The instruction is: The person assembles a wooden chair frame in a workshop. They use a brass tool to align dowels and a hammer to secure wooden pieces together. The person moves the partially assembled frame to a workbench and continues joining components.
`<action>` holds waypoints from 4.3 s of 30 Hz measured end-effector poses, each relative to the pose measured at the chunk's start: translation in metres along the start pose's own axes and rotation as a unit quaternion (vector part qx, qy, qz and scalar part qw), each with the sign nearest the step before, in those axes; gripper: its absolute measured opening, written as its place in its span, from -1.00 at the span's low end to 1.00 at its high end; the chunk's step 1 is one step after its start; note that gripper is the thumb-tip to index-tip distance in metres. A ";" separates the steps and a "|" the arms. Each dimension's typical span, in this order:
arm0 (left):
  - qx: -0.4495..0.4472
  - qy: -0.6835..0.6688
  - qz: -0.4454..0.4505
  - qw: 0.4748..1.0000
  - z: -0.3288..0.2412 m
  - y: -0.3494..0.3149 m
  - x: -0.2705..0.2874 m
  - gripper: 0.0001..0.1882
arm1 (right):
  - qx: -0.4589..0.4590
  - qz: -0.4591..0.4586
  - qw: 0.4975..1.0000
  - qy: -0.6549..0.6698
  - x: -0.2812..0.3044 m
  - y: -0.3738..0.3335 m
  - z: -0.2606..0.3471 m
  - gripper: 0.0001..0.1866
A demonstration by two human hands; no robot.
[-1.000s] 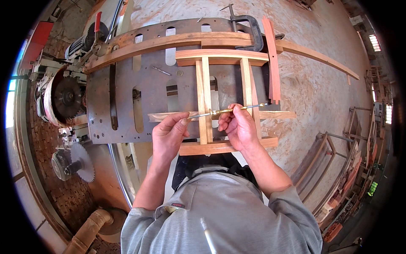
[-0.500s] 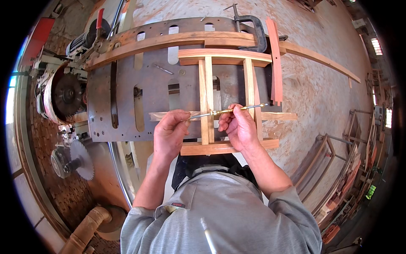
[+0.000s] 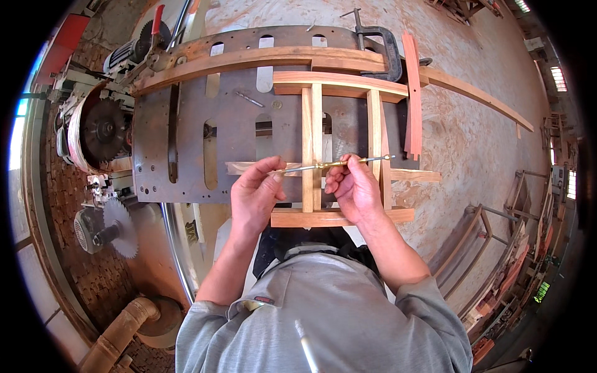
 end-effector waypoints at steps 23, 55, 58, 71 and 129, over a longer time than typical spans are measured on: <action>0.008 0.086 0.020 0.996 -0.005 -0.007 0.008 -0.75 | 0.002 0.003 1.000 -0.013 -0.003 0.001 -0.011 -0.79; 0.193 0.156 0.068 0.966 0.011 -0.013 0.076 -0.80 | -0.025 0.018 0.984 -0.175 -0.048 0.029 -0.040 -0.83; 0.009 0.254 0.110 0.961 0.004 -0.007 0.079 -0.77 | -0.039 0.012 0.976 -0.213 -0.056 0.035 -0.045 -0.83; 0.001 0.297 0.057 0.953 -0.004 -0.002 0.121 -0.81 | -0.079 0.017 0.959 -0.272 -0.090 0.073 -0.072 -0.83; -0.095 0.453 0.194 0.865 -0.068 0.061 0.090 -0.83 | -0.130 0.028 0.921 -0.366 -0.120 0.103 -0.109 -0.76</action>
Point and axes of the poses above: each hand's wrist, its own y-axis towards the middle knuckle, its own x-axis out of the back of the hand, z = x × y, the point moved 8 cm from there along y, towards the middle knuckle, and after that the axes turned 9 degrees about -x, right-handed, at the moved point
